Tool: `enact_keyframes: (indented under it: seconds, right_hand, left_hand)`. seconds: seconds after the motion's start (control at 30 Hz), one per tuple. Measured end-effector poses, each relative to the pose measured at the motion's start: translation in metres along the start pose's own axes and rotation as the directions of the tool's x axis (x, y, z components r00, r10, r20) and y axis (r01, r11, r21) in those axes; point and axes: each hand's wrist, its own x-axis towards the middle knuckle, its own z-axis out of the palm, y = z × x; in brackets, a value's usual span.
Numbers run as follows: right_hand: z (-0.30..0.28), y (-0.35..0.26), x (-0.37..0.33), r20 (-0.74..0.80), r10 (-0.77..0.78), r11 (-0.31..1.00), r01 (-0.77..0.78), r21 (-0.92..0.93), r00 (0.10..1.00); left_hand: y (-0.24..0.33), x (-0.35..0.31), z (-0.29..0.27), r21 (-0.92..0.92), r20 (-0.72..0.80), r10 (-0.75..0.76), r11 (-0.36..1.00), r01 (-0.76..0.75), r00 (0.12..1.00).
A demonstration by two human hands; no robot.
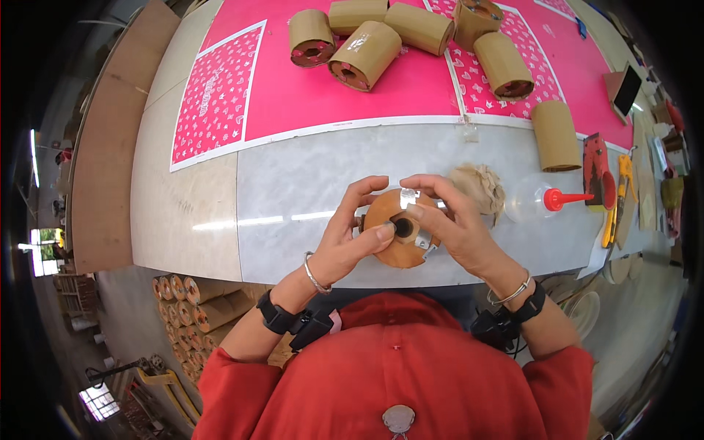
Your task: Applying adhesive and labels to round bamboo container bases and sliding on covers.
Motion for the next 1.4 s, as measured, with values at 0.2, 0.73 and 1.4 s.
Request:
enact_keyframes:
  seconds: [0.2,0.73,1.4]
  right_hand:
    - [-0.006,-0.006,0.005,-0.003,-0.047,0.989,0.047,-0.142,0.999]
    - [0.005,-0.031,-0.003,-0.253,-0.014,0.99,-0.022,-0.14,0.967]
    - [0.017,-0.017,-0.041,-0.029,0.177,0.976,-0.179,-0.125,0.984]
  left_hand:
    - [-0.01,-0.005,-0.001,-0.055,0.023,-0.045,0.997,0.047,0.999]
    - [0.004,-0.042,-0.009,0.093,-0.26,0.01,0.996,0.015,0.965]
    - [0.015,-0.025,0.004,-0.039,-0.011,-0.133,0.99,0.132,0.991]
